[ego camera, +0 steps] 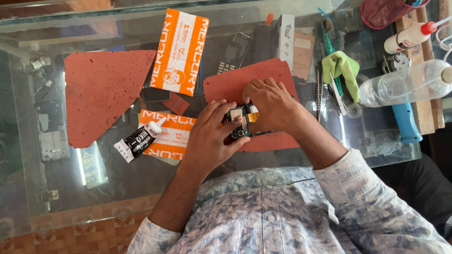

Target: The person assembles a mobile phone by placing a battery into the chassis, connecting ribbon cables, and using tweezers to position internal components.

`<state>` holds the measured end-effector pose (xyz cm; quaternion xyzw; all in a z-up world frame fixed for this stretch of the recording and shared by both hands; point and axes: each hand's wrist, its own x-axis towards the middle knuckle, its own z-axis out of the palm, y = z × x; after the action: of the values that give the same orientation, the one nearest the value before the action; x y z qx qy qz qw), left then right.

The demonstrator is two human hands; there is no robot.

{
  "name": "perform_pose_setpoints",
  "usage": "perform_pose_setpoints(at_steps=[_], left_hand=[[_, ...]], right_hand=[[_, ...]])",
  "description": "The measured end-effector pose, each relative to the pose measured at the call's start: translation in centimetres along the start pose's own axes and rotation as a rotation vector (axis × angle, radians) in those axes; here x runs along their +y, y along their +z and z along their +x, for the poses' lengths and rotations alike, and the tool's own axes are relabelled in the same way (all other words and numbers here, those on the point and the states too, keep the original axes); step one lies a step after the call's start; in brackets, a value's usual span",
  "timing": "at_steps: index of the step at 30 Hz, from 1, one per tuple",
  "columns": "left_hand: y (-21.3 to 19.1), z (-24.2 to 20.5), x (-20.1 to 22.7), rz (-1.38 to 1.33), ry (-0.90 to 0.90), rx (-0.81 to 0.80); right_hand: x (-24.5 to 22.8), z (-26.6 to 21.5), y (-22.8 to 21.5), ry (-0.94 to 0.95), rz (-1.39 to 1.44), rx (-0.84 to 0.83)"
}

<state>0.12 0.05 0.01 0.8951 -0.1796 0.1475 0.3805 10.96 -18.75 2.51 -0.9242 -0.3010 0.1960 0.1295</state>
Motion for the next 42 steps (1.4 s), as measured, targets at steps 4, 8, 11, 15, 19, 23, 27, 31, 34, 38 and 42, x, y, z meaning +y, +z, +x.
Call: perform_pose_setpoints(at_steps=[4,8,11,15,19,23,27,31,34,38,42], left_hand=[[0.0,0.0,0.0,0.008,0.008,0.004],[0.2,0.0,0.0,0.018,0.008,0.013],[0.2,0.0,-0.1,0.012,0.008,0.000],[0.2,-0.1,-0.1,0.036,0.009,-0.008],[0.0,0.0,0.0,0.023,0.008,-0.019],[-0.2,0.2,0.4,0.051,0.013,-0.019],[-1.4,1.2,0.9,0.014,-0.021,-0.109],[-2.2,1.3,1.1,0.038,-0.031,-0.171],[-2.6,1.4,1.0,0.058,-0.011,-0.184],[-2.8,1.9,0.9,0.051,-0.004,-0.211],[-2.7,2.0,1.1,0.005,-0.022,-0.214]], right_hand=[[0.3,0.1,-0.4,-0.039,0.016,-0.014],[0.6,0.1,0.1,-0.106,0.033,0.051],[0.3,-0.1,0.2,-0.083,0.024,0.058],[0.0,0.0,0.1,0.056,-0.003,-0.063],[0.2,0.3,-0.1,-0.059,0.019,0.006],[-0.2,0.4,0.2,0.024,-0.023,-0.020],[0.9,0.1,-1.0,-0.088,0.054,-0.003],[3.4,-3.2,-2.5,-0.250,0.377,0.340],[4.8,-6.4,-2.9,-0.113,0.388,0.535],[6.3,-10.3,-1.7,0.319,0.265,0.735],[7.8,-11.2,-0.8,0.374,0.181,0.731]])
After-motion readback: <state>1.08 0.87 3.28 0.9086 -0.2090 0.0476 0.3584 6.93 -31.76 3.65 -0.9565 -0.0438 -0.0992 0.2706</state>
